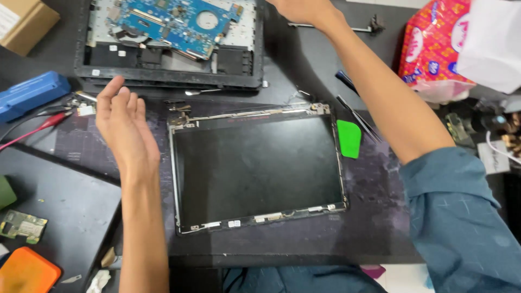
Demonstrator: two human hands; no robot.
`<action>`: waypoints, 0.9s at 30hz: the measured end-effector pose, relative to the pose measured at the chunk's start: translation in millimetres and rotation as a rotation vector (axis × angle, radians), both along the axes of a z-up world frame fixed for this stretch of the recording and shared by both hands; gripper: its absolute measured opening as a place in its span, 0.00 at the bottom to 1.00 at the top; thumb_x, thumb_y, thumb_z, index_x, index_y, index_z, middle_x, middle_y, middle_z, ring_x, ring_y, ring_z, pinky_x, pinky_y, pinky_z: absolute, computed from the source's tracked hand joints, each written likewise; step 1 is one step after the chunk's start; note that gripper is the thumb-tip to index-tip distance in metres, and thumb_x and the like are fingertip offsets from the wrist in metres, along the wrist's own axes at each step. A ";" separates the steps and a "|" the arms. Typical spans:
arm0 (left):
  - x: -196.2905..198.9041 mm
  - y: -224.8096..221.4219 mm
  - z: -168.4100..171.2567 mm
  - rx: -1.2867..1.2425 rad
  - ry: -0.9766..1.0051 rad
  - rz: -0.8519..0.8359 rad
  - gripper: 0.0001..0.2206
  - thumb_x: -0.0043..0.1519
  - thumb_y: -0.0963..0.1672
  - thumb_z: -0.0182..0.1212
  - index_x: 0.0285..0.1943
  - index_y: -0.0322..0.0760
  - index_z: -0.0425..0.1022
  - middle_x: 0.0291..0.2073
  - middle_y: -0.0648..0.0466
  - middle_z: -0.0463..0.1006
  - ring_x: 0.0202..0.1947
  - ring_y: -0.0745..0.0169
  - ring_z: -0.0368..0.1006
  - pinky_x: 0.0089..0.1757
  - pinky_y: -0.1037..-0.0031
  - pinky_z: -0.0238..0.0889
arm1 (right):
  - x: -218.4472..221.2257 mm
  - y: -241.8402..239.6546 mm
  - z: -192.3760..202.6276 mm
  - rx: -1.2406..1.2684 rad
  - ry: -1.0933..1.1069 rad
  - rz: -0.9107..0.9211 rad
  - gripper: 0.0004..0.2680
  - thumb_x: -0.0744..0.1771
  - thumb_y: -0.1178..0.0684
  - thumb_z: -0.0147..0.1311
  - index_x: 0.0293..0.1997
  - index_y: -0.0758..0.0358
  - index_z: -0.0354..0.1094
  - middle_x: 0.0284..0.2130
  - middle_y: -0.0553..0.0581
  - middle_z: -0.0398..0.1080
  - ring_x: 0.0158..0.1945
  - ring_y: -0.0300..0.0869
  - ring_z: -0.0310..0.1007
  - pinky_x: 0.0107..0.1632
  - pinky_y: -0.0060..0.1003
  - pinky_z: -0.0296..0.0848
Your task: The recorder is repairing or replacing the LCD screen and internal components of a laptop at a workbench.
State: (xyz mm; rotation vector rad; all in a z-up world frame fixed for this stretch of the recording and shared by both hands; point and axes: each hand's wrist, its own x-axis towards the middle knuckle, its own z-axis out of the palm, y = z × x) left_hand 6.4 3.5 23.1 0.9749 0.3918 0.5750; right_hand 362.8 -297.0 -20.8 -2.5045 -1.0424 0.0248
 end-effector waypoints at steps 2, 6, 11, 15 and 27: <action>-13.1 -14.0 13.1 0.143 0.077 0.013 0.12 0.69 0.40 0.56 0.61 0.34 0.71 0.42 0.61 0.64 0.44 0.76 0.61 0.54 0.80 0.61 | -76.0 -24.4 61.5 0.091 0.033 -0.025 0.16 0.74 0.39 0.49 0.51 0.65 0.72 0.27 0.62 0.74 0.33 0.47 0.78 0.36 0.46 0.73; -21.9 -39.1 15.2 0.274 0.071 0.019 0.12 0.70 0.37 0.56 0.62 0.32 0.70 0.45 0.59 0.65 0.42 0.72 0.56 0.47 0.76 0.52 | -167.3 -86.7 114.1 0.188 -0.131 0.110 0.12 0.72 0.48 0.56 0.50 0.70 0.70 0.37 0.65 0.74 0.37 0.49 0.77 0.38 0.42 0.74; -26.6 -71.8 10.5 0.545 -0.056 -0.080 0.11 0.72 0.35 0.55 0.63 0.30 0.68 0.63 0.50 0.71 0.69 0.64 0.65 0.67 0.74 0.55 | -246.8 -137.7 122.0 0.016 0.233 -0.152 0.08 0.67 0.54 0.61 0.46 0.68 0.72 0.32 0.60 0.75 0.33 0.46 0.76 0.38 0.41 0.72; -30.1 -84.7 15.9 0.702 0.034 -0.112 0.09 0.70 0.36 0.55 0.58 0.29 0.71 0.63 0.46 0.70 0.69 0.58 0.64 0.64 0.72 0.57 | -265.2 -158.8 103.1 0.038 0.249 -0.231 0.08 0.66 0.56 0.62 0.46 0.67 0.72 0.31 0.59 0.75 0.32 0.45 0.76 0.37 0.39 0.73; -63.8 -78.5 18.3 1.069 0.128 0.092 0.06 0.71 0.35 0.54 0.51 0.27 0.77 0.49 0.46 0.78 0.50 0.59 0.74 0.52 0.70 0.67 | -254.9 -200.2 58.6 0.183 0.025 -0.311 0.09 0.67 0.63 0.61 0.51 0.68 0.70 0.34 0.61 0.72 0.37 0.48 0.75 0.42 0.40 0.72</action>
